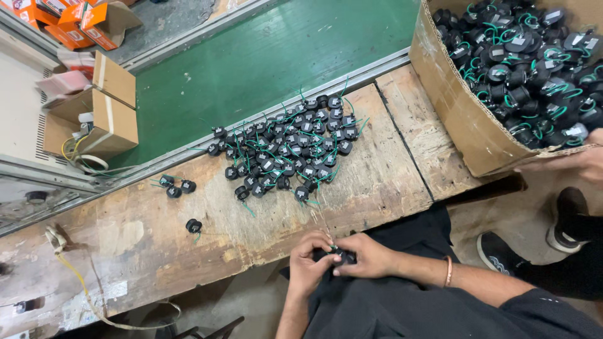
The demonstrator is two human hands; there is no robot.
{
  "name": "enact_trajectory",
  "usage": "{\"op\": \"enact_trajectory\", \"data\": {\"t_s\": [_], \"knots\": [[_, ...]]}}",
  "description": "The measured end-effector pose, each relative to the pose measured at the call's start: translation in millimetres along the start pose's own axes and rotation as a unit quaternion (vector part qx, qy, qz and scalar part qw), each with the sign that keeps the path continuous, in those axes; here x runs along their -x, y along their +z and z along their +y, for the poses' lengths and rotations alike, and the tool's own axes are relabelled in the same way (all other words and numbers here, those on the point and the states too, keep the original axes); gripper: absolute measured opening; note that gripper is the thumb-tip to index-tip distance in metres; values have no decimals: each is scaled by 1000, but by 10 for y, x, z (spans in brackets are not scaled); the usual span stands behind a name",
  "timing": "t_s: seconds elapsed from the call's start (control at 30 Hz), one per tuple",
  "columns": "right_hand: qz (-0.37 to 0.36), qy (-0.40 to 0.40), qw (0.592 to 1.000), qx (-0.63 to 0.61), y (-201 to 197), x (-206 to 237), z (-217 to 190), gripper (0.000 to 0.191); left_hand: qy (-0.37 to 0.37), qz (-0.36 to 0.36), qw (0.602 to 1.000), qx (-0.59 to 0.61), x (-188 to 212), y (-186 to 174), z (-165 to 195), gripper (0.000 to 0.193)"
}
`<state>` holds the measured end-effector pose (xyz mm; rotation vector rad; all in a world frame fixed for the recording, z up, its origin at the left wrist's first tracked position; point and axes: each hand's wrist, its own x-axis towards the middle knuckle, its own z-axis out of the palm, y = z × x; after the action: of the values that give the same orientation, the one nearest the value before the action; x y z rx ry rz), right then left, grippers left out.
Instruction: The person picks up black plug-shaped electronic components with green wires from the workbench one at a time, manipulates and coils each component's wire in their hands, and places the finished components into a large cardboard box beside the bench. A second worker at the same bench handles similar components on the left side.
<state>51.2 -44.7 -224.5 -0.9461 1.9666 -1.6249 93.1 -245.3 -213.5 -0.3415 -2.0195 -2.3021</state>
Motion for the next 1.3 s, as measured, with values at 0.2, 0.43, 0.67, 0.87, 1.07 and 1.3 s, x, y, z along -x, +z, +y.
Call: {"op": "enact_trajectory", "data": {"t_s": [0.2, 0.43, 0.67, 0.87, 1.07, 1.3], "knots": [[-6, -26, 999, 36, 21, -112, -121, 33, -58, 102, 981, 151, 134, 71, -284, 35], [77, -35, 996, 41, 112, -110, -140, 31, -10, 58, 996, 63, 169, 2, -327, 17], [167, -65, 984, -17, -29, -41, -114, 22, 83, 301, 950, -30, 7, -478, -191, 16], [66, 64, 983, -157, 33, -32, -161, 44, -6, 316, 819, -479, -555, -819, -160, 61], [-87, 32, 986, -140, 34, -21, -175, 75, 79, 232, 791, -560, -790, -809, -243, 19], [24, 89, 955, -283, -111, 10, -47, 79, 22, 429, 883, -190, -612, -855, -329, 15]]}}
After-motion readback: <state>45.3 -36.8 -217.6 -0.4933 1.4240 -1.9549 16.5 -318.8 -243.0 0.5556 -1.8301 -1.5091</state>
